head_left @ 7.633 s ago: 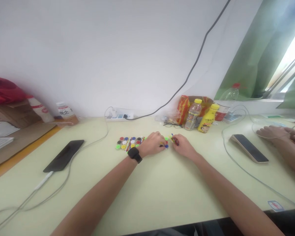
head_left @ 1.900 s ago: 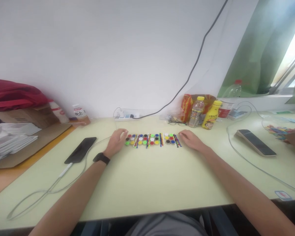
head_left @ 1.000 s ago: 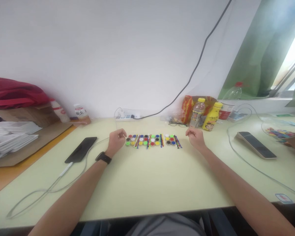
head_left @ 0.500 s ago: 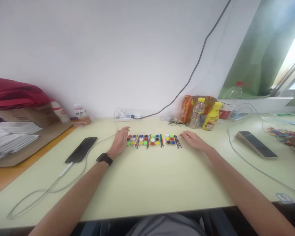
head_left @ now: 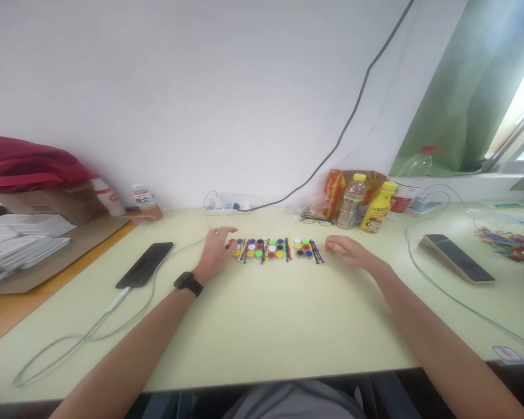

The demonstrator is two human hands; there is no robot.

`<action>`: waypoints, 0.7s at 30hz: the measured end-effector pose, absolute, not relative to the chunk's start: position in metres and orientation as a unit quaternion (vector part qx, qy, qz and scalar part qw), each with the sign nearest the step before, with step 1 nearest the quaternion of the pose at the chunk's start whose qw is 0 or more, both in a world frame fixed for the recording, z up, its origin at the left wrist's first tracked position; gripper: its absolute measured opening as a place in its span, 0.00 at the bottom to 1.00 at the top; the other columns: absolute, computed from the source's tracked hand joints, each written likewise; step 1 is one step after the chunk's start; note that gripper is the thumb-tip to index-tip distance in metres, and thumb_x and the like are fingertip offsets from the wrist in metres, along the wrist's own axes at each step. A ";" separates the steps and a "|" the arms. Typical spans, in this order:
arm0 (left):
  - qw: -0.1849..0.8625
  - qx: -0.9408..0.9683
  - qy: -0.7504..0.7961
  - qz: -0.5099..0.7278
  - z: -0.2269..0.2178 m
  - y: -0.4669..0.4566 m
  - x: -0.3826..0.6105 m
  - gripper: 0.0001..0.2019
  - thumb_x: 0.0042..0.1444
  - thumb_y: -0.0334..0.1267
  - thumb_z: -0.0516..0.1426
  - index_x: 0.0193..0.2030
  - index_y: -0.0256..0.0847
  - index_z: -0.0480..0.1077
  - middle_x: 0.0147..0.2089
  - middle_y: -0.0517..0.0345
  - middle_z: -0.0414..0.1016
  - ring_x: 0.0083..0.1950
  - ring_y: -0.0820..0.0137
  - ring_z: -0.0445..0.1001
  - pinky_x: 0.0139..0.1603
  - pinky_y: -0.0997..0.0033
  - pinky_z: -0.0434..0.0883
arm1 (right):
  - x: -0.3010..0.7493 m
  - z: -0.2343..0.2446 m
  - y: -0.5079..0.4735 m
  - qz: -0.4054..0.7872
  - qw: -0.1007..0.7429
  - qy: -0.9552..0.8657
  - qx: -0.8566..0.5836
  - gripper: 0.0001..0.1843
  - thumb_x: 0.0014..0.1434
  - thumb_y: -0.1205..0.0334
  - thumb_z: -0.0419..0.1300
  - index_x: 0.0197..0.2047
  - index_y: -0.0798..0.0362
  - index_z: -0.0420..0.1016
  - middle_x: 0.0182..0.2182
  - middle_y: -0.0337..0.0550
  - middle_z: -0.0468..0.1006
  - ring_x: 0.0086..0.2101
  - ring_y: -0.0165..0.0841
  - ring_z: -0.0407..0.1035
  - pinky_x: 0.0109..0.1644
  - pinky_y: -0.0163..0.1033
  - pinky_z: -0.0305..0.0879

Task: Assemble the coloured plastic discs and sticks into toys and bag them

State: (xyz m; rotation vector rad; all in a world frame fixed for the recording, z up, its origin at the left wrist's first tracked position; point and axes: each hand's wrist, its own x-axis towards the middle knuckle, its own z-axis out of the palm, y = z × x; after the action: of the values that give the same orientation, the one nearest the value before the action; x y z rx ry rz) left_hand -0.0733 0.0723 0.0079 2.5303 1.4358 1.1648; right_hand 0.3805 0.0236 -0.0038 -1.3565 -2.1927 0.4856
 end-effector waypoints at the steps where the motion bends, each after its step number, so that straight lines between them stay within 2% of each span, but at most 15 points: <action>1: 0.002 0.813 0.445 0.376 0.010 0.070 -0.071 0.13 0.66 0.34 0.53 0.54 0.43 0.72 0.56 0.49 0.76 0.60 0.53 0.68 0.64 0.52 0.64 | 0.378 -0.003 0.023 0.172 0.257 -0.808 -0.501 0.16 0.70 0.51 0.52 0.38 0.51 0.75 0.35 0.43 0.79 0.36 0.38 0.71 0.42 0.40 0.65; 3: 0.003 0.824 0.421 0.379 0.015 0.065 -0.068 0.13 0.65 0.32 0.53 0.53 0.43 0.74 0.54 0.49 0.77 0.59 0.55 0.69 0.63 0.54 0.66 | 0.370 -0.002 0.022 0.158 0.261 -0.802 -0.513 0.15 0.70 0.54 0.51 0.39 0.50 0.76 0.35 0.42 0.79 0.35 0.36 0.70 0.40 0.38 0.63; 7: 0.014 0.838 0.393 0.378 0.021 0.054 -0.060 0.11 0.66 0.33 0.53 0.50 0.43 0.75 0.50 0.50 0.78 0.55 0.58 0.73 0.58 0.58 0.69 | 0.345 -0.003 0.018 0.139 0.268 -0.802 -0.516 0.12 0.68 0.58 0.55 0.47 0.49 0.79 0.38 0.42 0.81 0.35 0.35 0.70 0.39 0.38 0.63; 12: 0.098 0.856 0.372 0.346 0.025 0.032 -0.037 0.11 0.70 0.38 0.53 0.50 0.44 0.76 0.44 0.54 0.80 0.43 0.64 0.77 0.47 0.65 0.71 | 0.322 -0.004 0.011 0.137 0.272 -0.813 -0.496 0.12 0.68 0.59 0.57 0.48 0.49 0.80 0.36 0.42 0.79 0.33 0.34 0.68 0.39 0.37 0.61; 17: 0.178 0.885 0.325 0.282 0.028 0.001 -0.011 0.12 0.71 0.42 0.52 0.45 0.44 0.76 0.36 0.57 0.79 0.35 0.68 0.74 0.37 0.68 0.68 | 0.319 -0.006 0.009 0.152 0.276 -0.803 -0.506 0.10 0.67 0.61 0.57 0.46 0.50 0.79 0.37 0.42 0.78 0.35 0.35 0.69 0.39 0.38 0.61; 21: 0.248 0.895 0.291 0.231 0.019 -0.010 0.000 0.11 0.68 0.43 0.56 0.38 0.42 0.77 0.30 0.58 0.75 0.31 0.70 0.72 0.32 0.71 0.66 | 0.320 -0.007 0.009 0.155 0.270 -0.801 -0.511 0.09 0.67 0.58 0.59 0.47 0.50 0.78 0.37 0.42 0.78 0.36 0.35 0.70 0.40 0.38 0.62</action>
State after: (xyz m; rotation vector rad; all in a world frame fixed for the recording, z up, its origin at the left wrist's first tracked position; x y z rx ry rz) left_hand 0.0002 -0.0101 0.0190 2.4376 0.7926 0.6295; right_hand 0.3204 0.0090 -0.0065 -1.3781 -2.1578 0.4172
